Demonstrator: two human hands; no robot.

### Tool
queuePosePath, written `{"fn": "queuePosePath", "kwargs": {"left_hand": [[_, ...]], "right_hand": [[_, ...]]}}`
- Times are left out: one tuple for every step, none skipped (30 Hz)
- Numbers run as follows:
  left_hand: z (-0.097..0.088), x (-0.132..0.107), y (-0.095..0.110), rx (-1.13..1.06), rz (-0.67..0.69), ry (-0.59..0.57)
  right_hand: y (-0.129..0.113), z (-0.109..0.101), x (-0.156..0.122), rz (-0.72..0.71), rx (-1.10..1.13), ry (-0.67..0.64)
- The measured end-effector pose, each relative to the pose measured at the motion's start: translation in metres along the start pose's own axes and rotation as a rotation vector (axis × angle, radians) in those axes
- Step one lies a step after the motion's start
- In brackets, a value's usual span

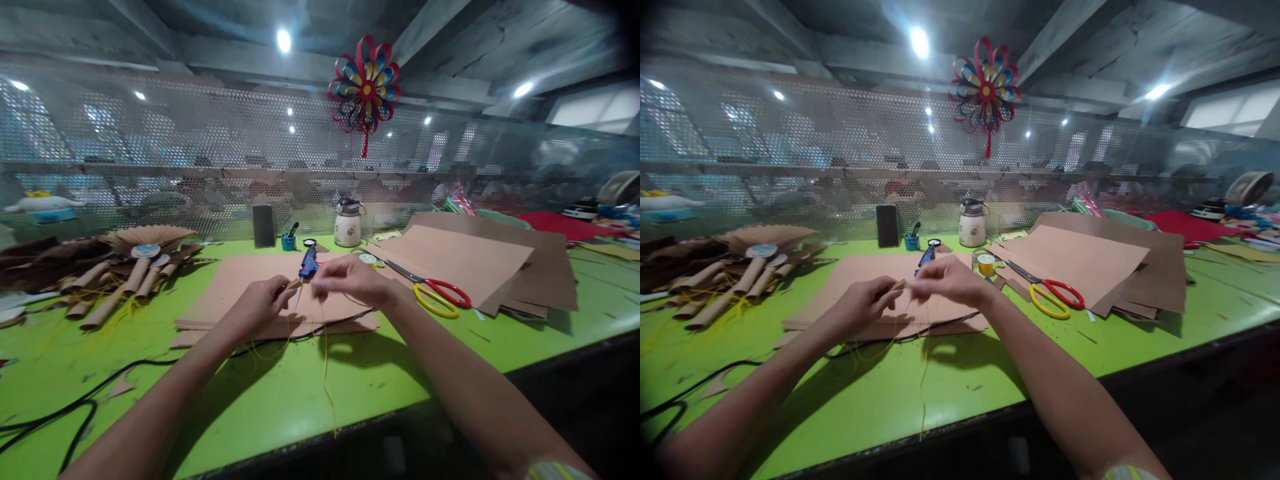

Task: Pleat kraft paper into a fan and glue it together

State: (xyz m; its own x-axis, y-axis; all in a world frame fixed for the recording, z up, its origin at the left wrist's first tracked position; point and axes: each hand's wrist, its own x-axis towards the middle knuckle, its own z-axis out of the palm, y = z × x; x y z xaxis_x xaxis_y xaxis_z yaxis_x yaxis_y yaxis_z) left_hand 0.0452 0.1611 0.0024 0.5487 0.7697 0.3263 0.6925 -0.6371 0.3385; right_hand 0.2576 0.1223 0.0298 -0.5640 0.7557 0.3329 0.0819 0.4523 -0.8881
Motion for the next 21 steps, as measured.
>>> {"fn": "queuePosePath", "kwargs": {"left_hand": [[-0.001, -0.001, 0.002, 0.006, 0.01, -0.003], [-0.001, -0.001, 0.004, 0.01, 0.027, -0.012], [-0.002, -0.002, 0.006, 0.015, 0.048, -0.017], [-0.001, -0.003, 0.007, 0.017, 0.073, -0.022], [-0.001, -0.003, 0.007, 0.017, 0.1, -0.027], [-0.001, -0.004, 0.008, 0.017, 0.123, -0.029], [0.0, -0.004, 0.008, 0.018, 0.143, -0.03], [0.0, -0.004, 0.008, 0.021, 0.157, -0.028], [0.0, -0.005, 0.008, 0.023, 0.168, -0.028], [0.0, -0.005, 0.008, 0.026, 0.175, -0.028], [0.0, -0.005, 0.008, 0.029, 0.178, -0.029], [0.0, -0.005, 0.009, 0.032, 0.178, -0.031], [0.0, -0.006, 0.009, 0.036, 0.174, -0.031], [-0.001, -0.006, 0.009, 0.04, 0.17, -0.031], [-0.001, -0.006, 0.01, 0.044, 0.168, -0.032], [-0.002, -0.006, 0.01, 0.053, 0.167, -0.033], [-0.002, -0.006, 0.01, 0.071, 0.165, -0.034], [-0.003, -0.005, 0.01, 0.095, 0.162, -0.033], [-0.004, -0.004, 0.009, 0.123, 0.157, -0.029], [-0.006, -0.003, 0.009, 0.153, 0.15, -0.023], [-0.009, -0.002, 0.008, 0.182, 0.142, -0.017]], "right_hand": [[0.006, -0.002, 0.003, -0.03, -0.092, 0.222], [0.012, -0.003, 0.006, -0.063, -0.188, 0.372], [0.017, -0.002, 0.009, -0.097, -0.281, 0.442], [0.021, 0.001, 0.011, -0.135, -0.372, 0.446], [0.023, 0.004, 0.013, -0.18, -0.464, 0.406], [0.025, 0.008, 0.013, -0.221, -0.553, 0.35], [0.026, 0.012, 0.014, -0.253, -0.633, 0.296], [0.027, 0.016, 0.013, -0.277, -0.693, 0.259], [0.028, 0.018, 0.013, -0.293, -0.731, 0.238], [0.029, 0.019, 0.012, -0.3, -0.749, 0.229], [0.029, 0.019, 0.011, -0.3, -0.751, 0.229], [0.03, 0.019, 0.01, -0.297, -0.743, 0.231], [0.03, 0.018, 0.01, -0.295, -0.732, 0.229], [0.03, 0.017, 0.009, -0.291, -0.719, 0.226], [0.03, 0.016, 0.009, -0.289, -0.708, 0.221], [0.029, 0.015, 0.009, -0.29, -0.702, 0.222], [0.027, 0.015, 0.009, -0.295, -0.701, 0.229], [0.026, 0.014, 0.009, -0.304, -0.705, 0.242], [0.024, 0.015, 0.009, -0.316, -0.709, 0.262], [0.022, 0.015, 0.009, -0.322, -0.712, 0.285], [0.02, 0.014, 0.009, -0.315, -0.708, 0.306]]}}
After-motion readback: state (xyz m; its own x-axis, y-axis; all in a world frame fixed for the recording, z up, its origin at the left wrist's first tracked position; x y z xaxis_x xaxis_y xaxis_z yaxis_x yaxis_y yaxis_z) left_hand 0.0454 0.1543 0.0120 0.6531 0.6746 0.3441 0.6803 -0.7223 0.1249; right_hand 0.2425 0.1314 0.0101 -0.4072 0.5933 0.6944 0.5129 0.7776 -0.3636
